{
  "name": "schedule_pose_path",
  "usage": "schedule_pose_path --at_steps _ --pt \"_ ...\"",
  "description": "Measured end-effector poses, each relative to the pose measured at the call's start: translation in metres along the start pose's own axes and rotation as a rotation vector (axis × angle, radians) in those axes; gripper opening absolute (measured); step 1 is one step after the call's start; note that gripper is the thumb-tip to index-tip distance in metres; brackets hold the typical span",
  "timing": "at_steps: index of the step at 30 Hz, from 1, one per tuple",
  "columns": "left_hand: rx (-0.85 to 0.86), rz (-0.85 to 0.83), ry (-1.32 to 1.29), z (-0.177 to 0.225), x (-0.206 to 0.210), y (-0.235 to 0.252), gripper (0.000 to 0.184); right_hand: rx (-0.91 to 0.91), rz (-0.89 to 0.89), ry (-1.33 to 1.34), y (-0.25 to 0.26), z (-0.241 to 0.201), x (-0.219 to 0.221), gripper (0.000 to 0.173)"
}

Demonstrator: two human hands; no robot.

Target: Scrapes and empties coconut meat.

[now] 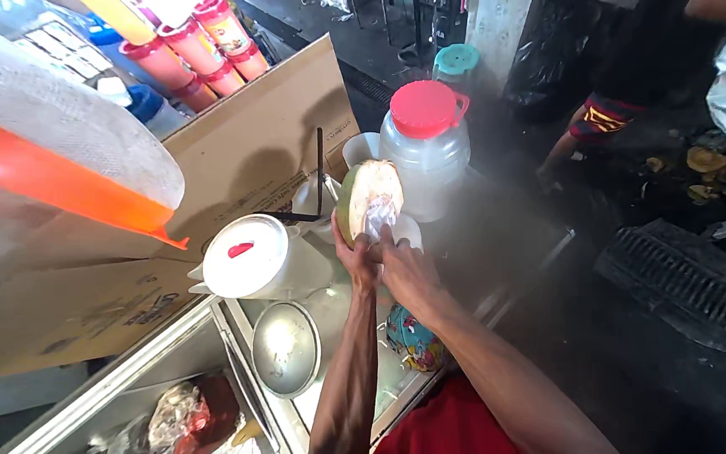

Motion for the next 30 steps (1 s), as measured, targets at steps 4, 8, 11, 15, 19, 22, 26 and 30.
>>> schedule_pose_path --at_steps 4,8,11,15,19,22,26,30 --pt "0.167 -0.075 0.115 0.01 0.003 0.011 0.103 -0.012 -0.199 0.11 -0.005 -0.001 -0.014 0.04" --pt "0.191 -0.135 0.209 0.005 0.006 0.018 0.099 -0.03 -0.308 0.112 -0.009 0.014 -0.022 0.035" --pt "0.101 -0.082 0.086 -0.005 0.004 0.016 0.098 0.014 -0.148 0.141 0.0 0.016 -0.029 0.035" --pt "-0.135 -0.032 -0.181 -0.008 0.008 0.0 0.076 0.01 0.004 0.335 0.016 0.01 -0.018 0.048" --pt "-0.301 -0.042 -0.357 -0.018 -0.001 0.001 0.054 -0.131 -0.095 0.124 0.002 0.007 0.001 0.049" --pt "-0.319 -0.058 -0.363 -0.028 -0.011 0.007 0.061 -0.171 -0.139 -0.04 -0.009 0.012 -0.011 0.041" --pt "-0.365 -0.051 -0.394 -0.021 -0.004 0.008 0.037 -0.089 -0.089 0.067 0.006 0.013 -0.024 0.041" --pt "-0.368 -0.061 -0.406 -0.002 0.012 0.001 0.02 -0.072 0.011 0.12 0.008 -0.002 0.002 0.058"
Point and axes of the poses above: each hand's wrist, its own y-axis towards the middle knuckle, its own x-axis out of the palm, z = x × y, the point moved 7 cm from there along y, towards the middle knuckle, and after that the axes turned 10 degrees about z, right-handed, at the moved point
